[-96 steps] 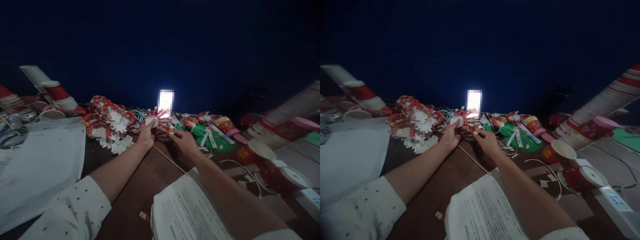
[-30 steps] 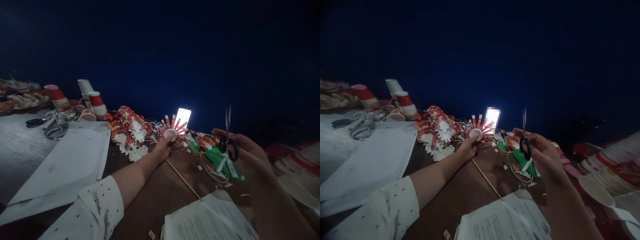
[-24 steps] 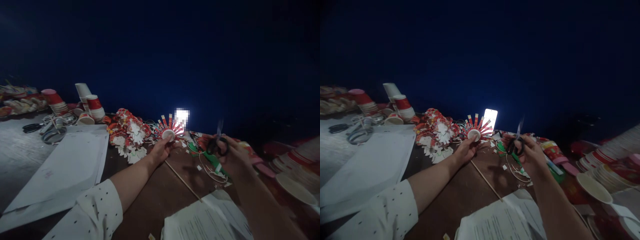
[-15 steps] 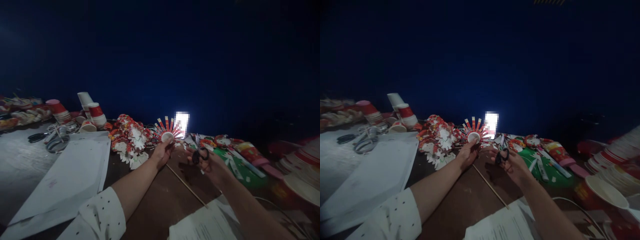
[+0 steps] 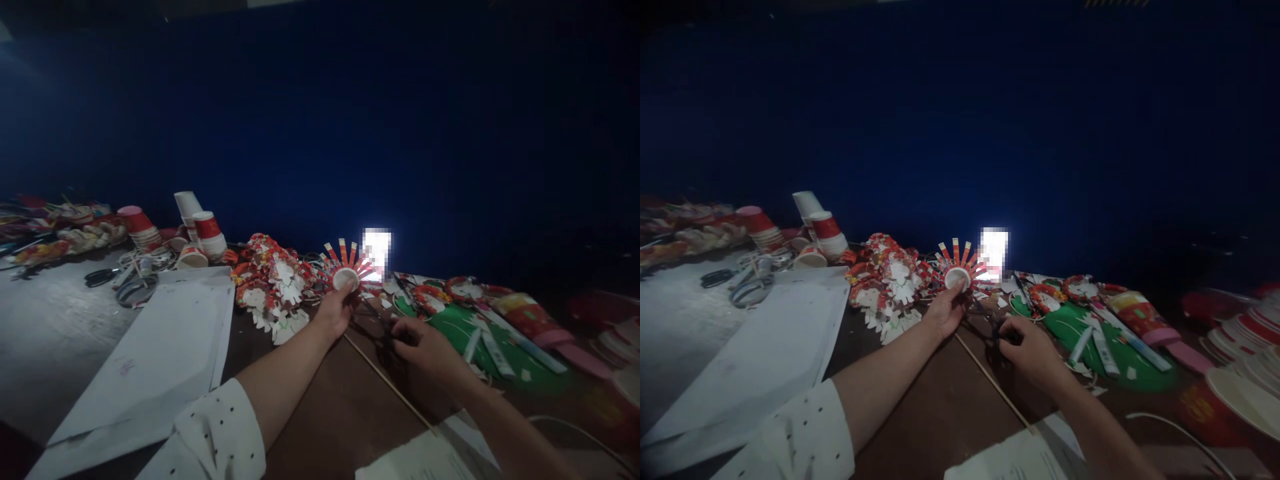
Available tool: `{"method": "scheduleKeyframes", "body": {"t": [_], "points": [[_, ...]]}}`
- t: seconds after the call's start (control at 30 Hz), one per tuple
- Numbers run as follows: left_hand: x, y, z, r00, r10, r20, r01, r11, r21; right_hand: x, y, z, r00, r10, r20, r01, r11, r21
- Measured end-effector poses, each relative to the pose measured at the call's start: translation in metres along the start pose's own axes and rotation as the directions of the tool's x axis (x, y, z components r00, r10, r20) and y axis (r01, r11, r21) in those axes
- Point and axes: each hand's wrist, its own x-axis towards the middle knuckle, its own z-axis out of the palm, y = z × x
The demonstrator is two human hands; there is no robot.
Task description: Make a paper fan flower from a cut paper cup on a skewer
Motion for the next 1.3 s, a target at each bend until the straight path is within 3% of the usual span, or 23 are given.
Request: {"method": "scheduleKeyframes", "body": {"t": [0.1,0.17,0.3,0.53,0.7,0.77,0.87,0.93,1.0,1.07,1.3], "points": [[0.0,0.001,0.001,1.0,-0.003,-0.009,0.003,1.0,0.003,-0.003,-0.007,-0.004,0.996,-0.087,-0.013,0.082,0.972,-0.221],[0.0,0.002,0.002,1.0,-0.004,-0.028,0.005,1.0,0.006,-0.006,-0.012,-0.006,0.997,-0.076,0.019,0.078,0.956,-0.284],[0.0,0.005,0.003,0.998,0.013,-0.059,-0.015,1.0,-0.027,-0.011,-0.016,-0.007,0.994,-0.027,0.106,0.055,0.963,-0.264],[0.0,0.006,0.005,0.998,0.015,-0.062,-0.016,1.0,-0.012,-0.01,-0.013,-0.007,0.986,-0.097,0.137,0.126,0.966,-0.227],[-0.001,0.008,0.006,0.998,0.009,-0.067,-0.012,0.999,-0.033,-0.006,-0.007,-0.021,0.977,0.043,0.207,0.042,0.922,-0.386],[0.0,0.007,0.005,0.999,0.008,-0.041,-0.01,0.999,-0.039,-0.003,-0.005,-0.024,0.984,0.059,0.166,-0.008,0.958,-0.287],[-0.001,0.005,0.004,1.0,-0.007,0.015,0.008,1.0,-0.023,0.004,-0.003,-0.022,0.994,0.109,-0.022,-0.105,0.987,0.118],[-0.004,0.002,0.004,0.999,-0.025,0.033,0.025,1.0,0.011,0.007,-0.004,-0.017,0.979,0.186,-0.079,-0.138,0.901,0.411],[-0.007,-0.002,0.006,0.999,-0.046,0.026,0.044,0.997,0.056,0.009,-0.006,-0.012,0.972,0.224,-0.073,-0.147,0.82,0.553],[-0.011,-0.005,0.007,0.998,-0.061,0.027,0.058,0.993,0.102,0.009,-0.01,-0.008,0.971,0.228,-0.078,-0.143,0.805,0.576],[-0.019,-0.014,0.012,0.996,-0.04,0.075,0.03,0.99,0.134,0.003,-0.018,0.0,0.934,0.255,-0.25,-0.119,0.882,0.456]]}}
